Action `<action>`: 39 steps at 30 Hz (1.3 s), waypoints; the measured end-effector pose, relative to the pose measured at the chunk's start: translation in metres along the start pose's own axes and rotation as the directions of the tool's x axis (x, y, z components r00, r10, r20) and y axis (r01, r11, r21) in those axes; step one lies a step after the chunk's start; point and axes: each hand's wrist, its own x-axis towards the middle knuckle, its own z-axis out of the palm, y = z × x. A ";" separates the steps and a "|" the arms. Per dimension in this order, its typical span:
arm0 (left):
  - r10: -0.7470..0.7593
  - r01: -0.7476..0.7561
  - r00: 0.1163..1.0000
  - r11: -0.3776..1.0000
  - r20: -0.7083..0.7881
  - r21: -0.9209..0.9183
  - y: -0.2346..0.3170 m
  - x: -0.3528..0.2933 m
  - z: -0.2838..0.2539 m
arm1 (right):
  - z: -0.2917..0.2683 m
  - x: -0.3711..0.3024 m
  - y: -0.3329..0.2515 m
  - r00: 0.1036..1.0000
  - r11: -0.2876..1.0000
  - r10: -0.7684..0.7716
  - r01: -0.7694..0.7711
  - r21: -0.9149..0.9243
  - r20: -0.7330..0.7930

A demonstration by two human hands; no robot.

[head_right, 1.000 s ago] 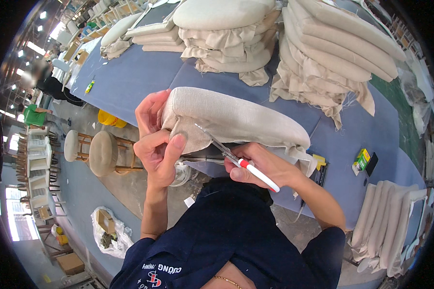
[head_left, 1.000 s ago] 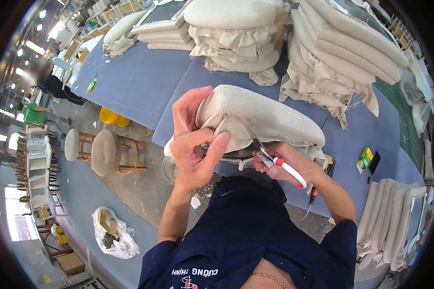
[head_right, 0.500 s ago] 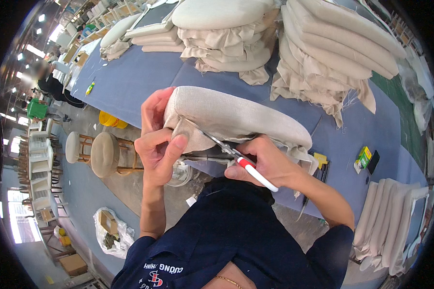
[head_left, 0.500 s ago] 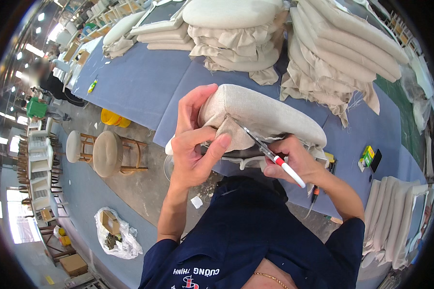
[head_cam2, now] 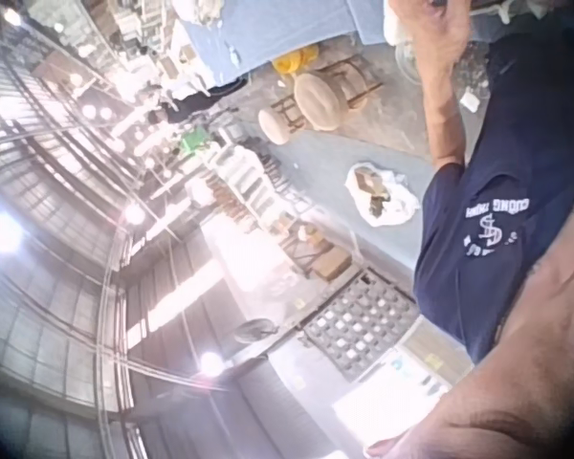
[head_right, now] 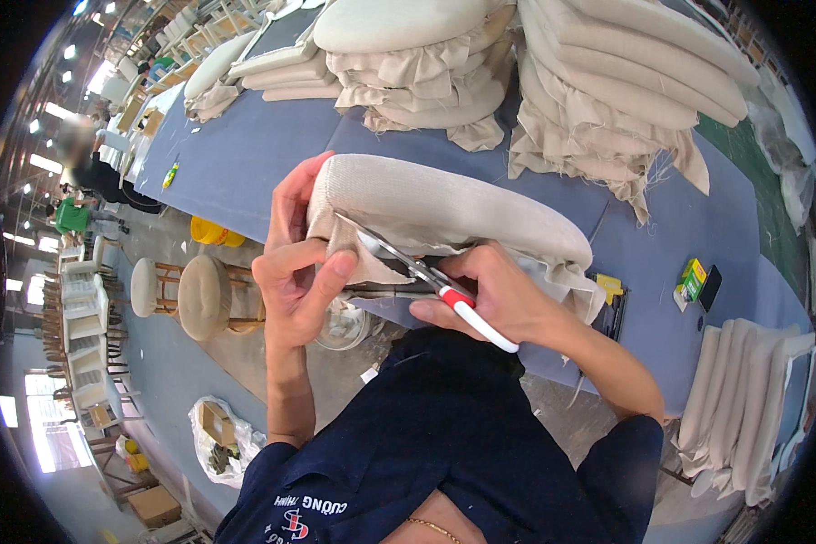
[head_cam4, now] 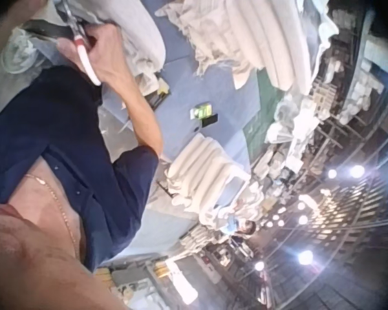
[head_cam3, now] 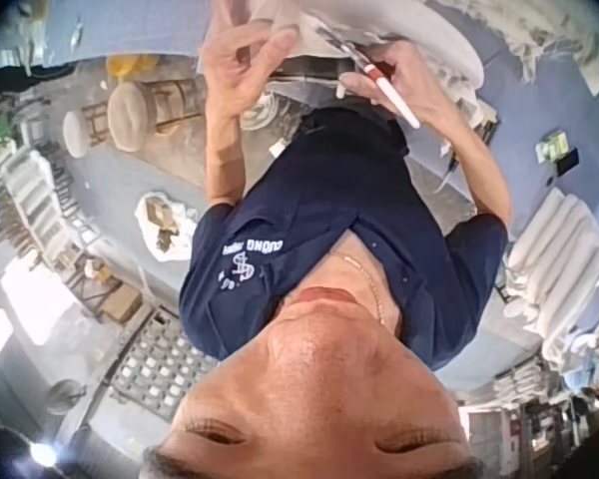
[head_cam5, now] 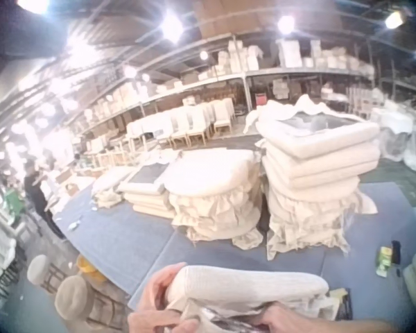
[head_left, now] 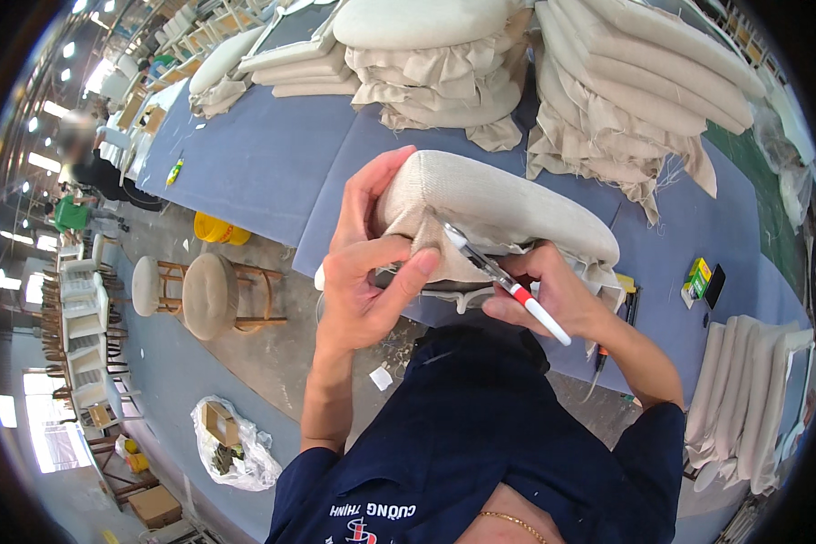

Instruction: The person is upholstering a chair seat by hand. They pull and smooth a white fabric cover over a foam cushion, using a staple gun to secure the material to the underside of the seat. The person also uses a screwdriver to adjust the fabric and scissors to trim excess material.

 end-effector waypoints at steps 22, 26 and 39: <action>0.120 -0.114 0.991 0.988 0.055 -0.104 -0.016 0.003 0.003 | -0.066 -0.002 -0.020 0.842 0.980 -0.195 0.144 -0.139 -0.503; -0.031 0.009 0.994 0.979 -0.104 -0.205 -0.005 -0.029 0.002 | -0.072 0.009 0.046 0.845 0.992 -0.107 0.055 -0.114 -0.524; -0.226 0.938 0.338 0.156 -0.914 0.308 -0.120 -0.298 -0.137 | -0.067 0.047 0.053 0.829 0.984 -0.146 0.064 -0.168 -0.540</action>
